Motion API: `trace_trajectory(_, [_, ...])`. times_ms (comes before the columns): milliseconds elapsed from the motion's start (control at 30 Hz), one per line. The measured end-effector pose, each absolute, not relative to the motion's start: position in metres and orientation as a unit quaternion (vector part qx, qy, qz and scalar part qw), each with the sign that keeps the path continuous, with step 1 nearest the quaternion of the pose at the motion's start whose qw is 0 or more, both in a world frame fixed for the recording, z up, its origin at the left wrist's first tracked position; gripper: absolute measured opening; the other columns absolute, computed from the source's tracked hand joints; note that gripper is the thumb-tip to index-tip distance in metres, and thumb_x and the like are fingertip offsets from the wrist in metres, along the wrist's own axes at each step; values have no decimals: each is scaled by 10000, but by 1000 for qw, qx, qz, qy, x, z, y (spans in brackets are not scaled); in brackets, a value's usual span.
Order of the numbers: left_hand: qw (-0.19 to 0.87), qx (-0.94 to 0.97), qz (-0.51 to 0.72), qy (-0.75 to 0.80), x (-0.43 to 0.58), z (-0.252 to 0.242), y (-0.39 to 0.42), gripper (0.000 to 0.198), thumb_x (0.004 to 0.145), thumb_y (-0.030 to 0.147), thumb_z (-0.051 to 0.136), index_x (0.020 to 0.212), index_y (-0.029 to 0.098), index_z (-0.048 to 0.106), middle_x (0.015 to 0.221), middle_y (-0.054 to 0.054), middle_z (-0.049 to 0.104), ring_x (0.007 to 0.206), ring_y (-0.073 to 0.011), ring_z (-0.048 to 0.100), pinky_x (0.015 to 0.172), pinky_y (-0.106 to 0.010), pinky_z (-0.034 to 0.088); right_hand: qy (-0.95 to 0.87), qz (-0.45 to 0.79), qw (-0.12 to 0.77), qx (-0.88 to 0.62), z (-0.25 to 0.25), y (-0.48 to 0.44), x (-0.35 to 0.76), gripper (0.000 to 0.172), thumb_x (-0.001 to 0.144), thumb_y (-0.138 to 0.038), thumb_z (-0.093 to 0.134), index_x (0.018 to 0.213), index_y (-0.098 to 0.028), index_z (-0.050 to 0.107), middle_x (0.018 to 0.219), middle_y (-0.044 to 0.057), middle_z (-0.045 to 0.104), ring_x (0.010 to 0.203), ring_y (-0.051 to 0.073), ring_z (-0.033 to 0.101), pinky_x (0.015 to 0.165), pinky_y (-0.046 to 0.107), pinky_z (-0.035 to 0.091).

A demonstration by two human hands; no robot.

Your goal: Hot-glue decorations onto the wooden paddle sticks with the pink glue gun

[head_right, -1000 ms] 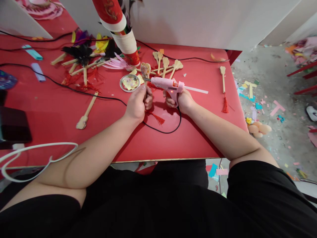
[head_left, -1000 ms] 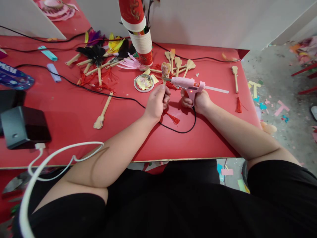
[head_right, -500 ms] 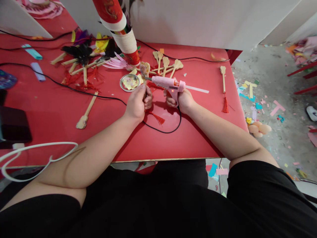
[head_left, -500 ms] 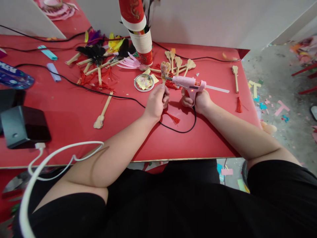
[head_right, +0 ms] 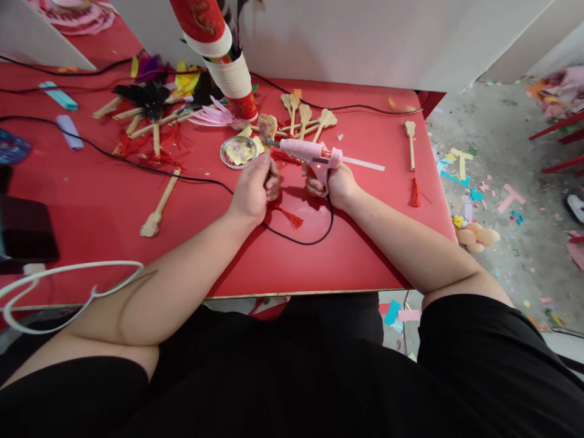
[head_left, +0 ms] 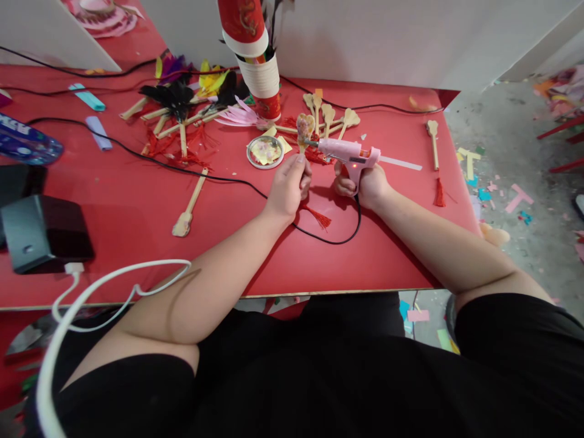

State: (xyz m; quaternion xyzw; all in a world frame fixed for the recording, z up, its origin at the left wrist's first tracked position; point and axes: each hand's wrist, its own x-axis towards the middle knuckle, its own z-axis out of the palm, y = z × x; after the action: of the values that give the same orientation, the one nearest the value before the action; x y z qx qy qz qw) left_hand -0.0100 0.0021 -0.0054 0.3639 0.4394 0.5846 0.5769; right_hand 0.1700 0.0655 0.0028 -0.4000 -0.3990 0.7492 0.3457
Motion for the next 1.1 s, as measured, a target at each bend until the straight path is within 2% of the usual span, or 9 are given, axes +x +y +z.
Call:
trace_trajectory(333, [569, 373, 587, 438, -10, -8, 3, 440, 1122, 551, 679, 845, 235, 546, 608, 76, 377, 454, -80, 253, 451, -224, 185, -401, 750, 348, -395, 4, 64, 169, 453, 1066, -702, 557, 954, -264, 593, 538, -74, 366, 399, 150, 277, 411, 325, 261])
trace_trajectory(667, [553, 388, 586, 449, -9, -9, 2, 444, 1117, 563, 679, 843, 235, 560, 578, 78, 371, 456, -83, 256, 452, -231, 188, -415, 740, 365, -382, -3, 66, 170, 293, 1031, -533, 622, 1001, -244, 661, 562, -56, 443, 403, 141, 302, 419, 302, 260])
trace_trajectory(767, [551, 383, 583, 458, -8, -7, 1, 448, 1124, 556, 680, 834, 235, 562, 577, 74, 383, 459, -87, 265, 456, -232, 198, -412, 743, 361, -385, -6, 66, 171, 320, 1053, -550, 605, 1007, -239, 663, 555, -60, 429, 401, 136, 310, 419, 297, 270])
trace_trajectory(933, [547, 383, 589, 455, -8, -8, 2, 445, 1136, 533, 682, 828, 231, 572, 584, 70, 381, 460, -87, 275, 463, -231, 210, -411, 753, 363, -363, -8, 67, 172, 449, 1068, -677, 594, 1021, -236, 662, 560, -55, 451, 405, 135, 306, 408, 303, 270])
trace_trajectory(1100, [541, 396, 597, 441, -8, -13, 3, 469, 1117, 564, 708, 819, 225, 580, 562, 75, 370, 462, -81, 258, 470, -219, 210, -416, 743, 352, -388, -9, 68, 172, 504, 1076, -738, 579, 959, -248, 609, 554, -56, 434, 404, 137, 305, 402, 312, 283])
